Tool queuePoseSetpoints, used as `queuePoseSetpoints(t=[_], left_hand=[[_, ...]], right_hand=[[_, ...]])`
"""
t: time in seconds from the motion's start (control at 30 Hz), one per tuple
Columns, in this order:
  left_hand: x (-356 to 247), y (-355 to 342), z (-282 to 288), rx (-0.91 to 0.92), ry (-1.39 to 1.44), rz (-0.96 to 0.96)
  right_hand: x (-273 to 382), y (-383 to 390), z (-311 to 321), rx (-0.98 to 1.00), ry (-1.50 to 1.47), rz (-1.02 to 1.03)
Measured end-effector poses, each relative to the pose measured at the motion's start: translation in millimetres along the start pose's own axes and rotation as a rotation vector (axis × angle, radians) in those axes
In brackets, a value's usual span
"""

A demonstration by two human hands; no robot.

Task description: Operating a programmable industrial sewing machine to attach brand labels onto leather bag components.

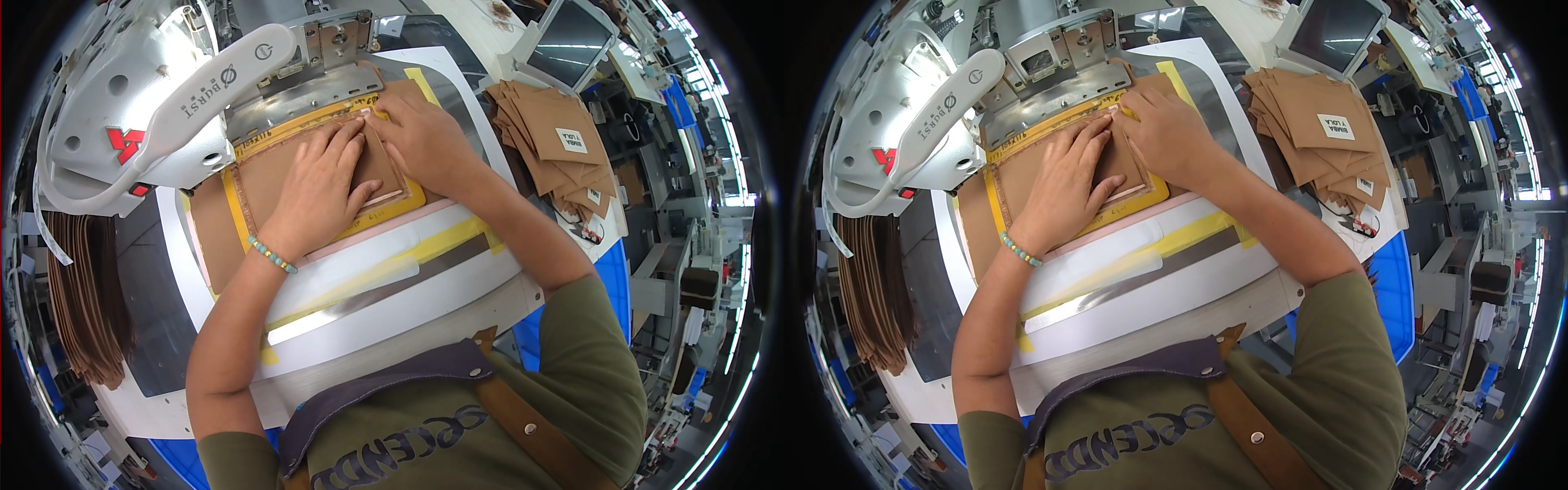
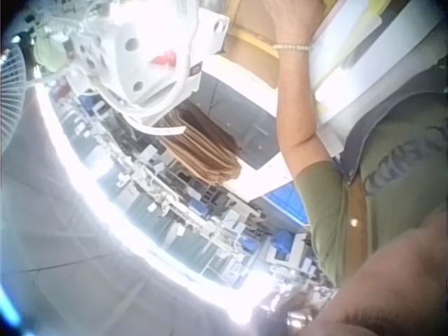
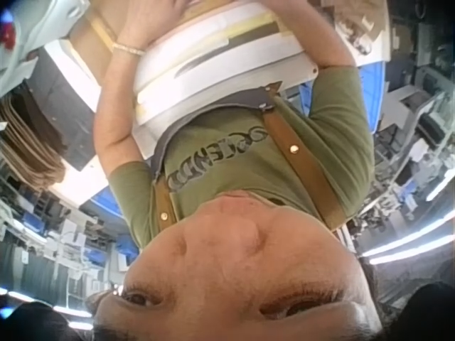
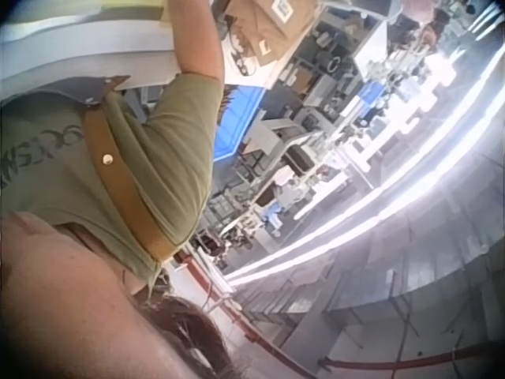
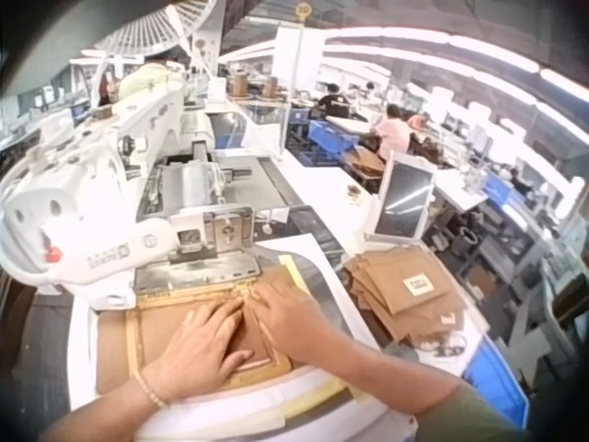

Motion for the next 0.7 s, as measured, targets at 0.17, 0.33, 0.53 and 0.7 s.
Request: queuePoseSetpoints(t=[0.17,0.33,0.53,0.7], left_hand=[[-2.2,0.9,-2.4,-0.031,0.009,0.007],[-2.2,1.3,-2.7,-0.037,0.012,0.0],[-2.8,2.9,-1.9,-0.025,0.005,0.002],[-1.5,3.5,-2.6,-0.034,0.006,-0.007]], right_hand=[[1.6,0.7,-2.4,0.049,0.037,0.024],[4.8,0.8,-4.1,0.008,0.05,0.026],[5.6,-0.4,-5.4,0.017,0.083,0.052],[5.7,-1.9,-6.3,-0.005,0.095,0.072]])
Point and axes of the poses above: each hand's wrist, its own y-axis away from the middle knuckle, its own z-axis out of the back of the hand, x = y × z, the point moved 1 cm from there along -y, towards the middle knuckle
